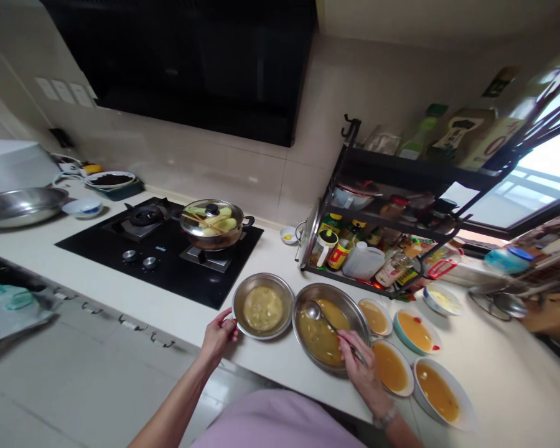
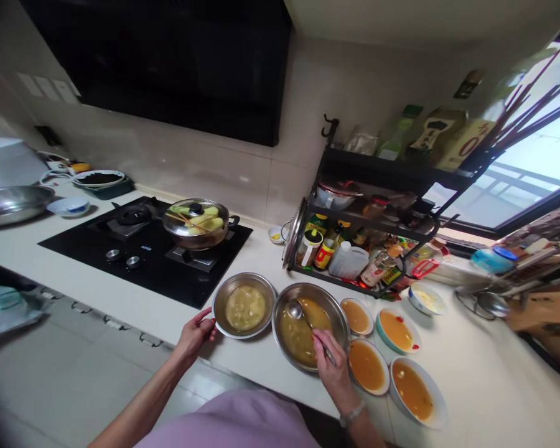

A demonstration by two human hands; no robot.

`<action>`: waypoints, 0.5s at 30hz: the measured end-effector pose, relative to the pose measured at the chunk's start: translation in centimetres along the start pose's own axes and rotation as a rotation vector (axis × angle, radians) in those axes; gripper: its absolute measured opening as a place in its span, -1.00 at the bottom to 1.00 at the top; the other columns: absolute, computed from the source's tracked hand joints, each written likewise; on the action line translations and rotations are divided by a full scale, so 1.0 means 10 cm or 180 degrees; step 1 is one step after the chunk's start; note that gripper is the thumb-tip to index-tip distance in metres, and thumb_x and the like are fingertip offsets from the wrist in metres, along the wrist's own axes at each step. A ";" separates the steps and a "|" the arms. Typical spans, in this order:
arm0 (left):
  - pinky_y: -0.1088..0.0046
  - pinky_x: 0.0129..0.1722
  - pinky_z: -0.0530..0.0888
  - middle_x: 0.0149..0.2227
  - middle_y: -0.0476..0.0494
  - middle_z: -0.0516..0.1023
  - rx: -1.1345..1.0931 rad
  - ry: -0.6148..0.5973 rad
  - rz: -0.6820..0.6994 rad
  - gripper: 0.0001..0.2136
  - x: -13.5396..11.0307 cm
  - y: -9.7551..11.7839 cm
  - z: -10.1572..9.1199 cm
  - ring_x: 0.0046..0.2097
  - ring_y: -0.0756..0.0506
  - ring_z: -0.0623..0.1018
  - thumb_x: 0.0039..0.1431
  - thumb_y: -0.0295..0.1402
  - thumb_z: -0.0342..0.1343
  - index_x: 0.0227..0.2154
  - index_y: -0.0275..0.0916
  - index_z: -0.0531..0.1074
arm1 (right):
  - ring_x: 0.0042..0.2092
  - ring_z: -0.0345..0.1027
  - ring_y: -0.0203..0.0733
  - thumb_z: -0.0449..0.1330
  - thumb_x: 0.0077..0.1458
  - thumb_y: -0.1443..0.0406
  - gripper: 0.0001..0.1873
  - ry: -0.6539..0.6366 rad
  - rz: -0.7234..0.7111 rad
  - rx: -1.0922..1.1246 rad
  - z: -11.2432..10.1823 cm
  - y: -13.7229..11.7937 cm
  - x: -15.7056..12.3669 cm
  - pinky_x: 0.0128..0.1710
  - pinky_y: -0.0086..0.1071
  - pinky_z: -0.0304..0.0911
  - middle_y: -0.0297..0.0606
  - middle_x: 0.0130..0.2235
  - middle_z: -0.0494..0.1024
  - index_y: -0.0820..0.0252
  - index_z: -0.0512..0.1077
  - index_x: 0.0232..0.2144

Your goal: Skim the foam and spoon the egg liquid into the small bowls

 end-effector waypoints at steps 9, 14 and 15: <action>0.58 -0.64 0.35 -0.63 0.06 0.43 -0.0012 0.0007 -0.0007 -0.42 -0.01 0.02 0.01 -0.63 0.05 0.38 -0.06 -0.50 0.20 0.08 -0.49 0.24 | -0.56 0.36 -0.22 0.17 0.05 0.01 -0.58 0.0480 0.1337 0.0427 -0.06 0.65 -0.12 -0.55 -0.36 0.35 -0.23 -0.51 0.53 0.26 0.51 -0.27; 0.58 -0.64 0.36 -0.64 0.06 0.43 -0.0024 -0.0007 0.0029 -0.42 -0.01 0.01 0.01 -0.63 0.05 0.38 -0.06 -0.50 0.20 0.08 -0.50 0.23 | -0.60 0.35 -0.19 0.26 -0.13 -0.09 -0.48 0.1062 0.2142 0.0930 -0.07 0.86 -0.17 -0.60 -0.35 0.31 -0.28 -0.60 0.50 0.26 0.47 -0.35; 0.58 -0.64 0.36 -0.64 0.06 0.43 -0.0027 -0.0007 0.0028 -0.42 -0.01 0.01 0.01 -0.63 0.05 0.38 -0.06 -0.50 0.20 0.08 -0.50 0.23 | -0.60 0.36 -0.19 0.27 -0.13 -0.09 -0.48 0.1150 0.2132 0.0971 -0.08 0.87 -0.17 -0.60 -0.35 0.30 -0.26 -0.59 0.51 0.26 0.47 -0.36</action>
Point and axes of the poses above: each hand's wrist, its own x-axis towards the middle knuckle, its own z-axis out of the palm, y = z × x, the point moved 7 cm from there along x, towards the middle knuckle
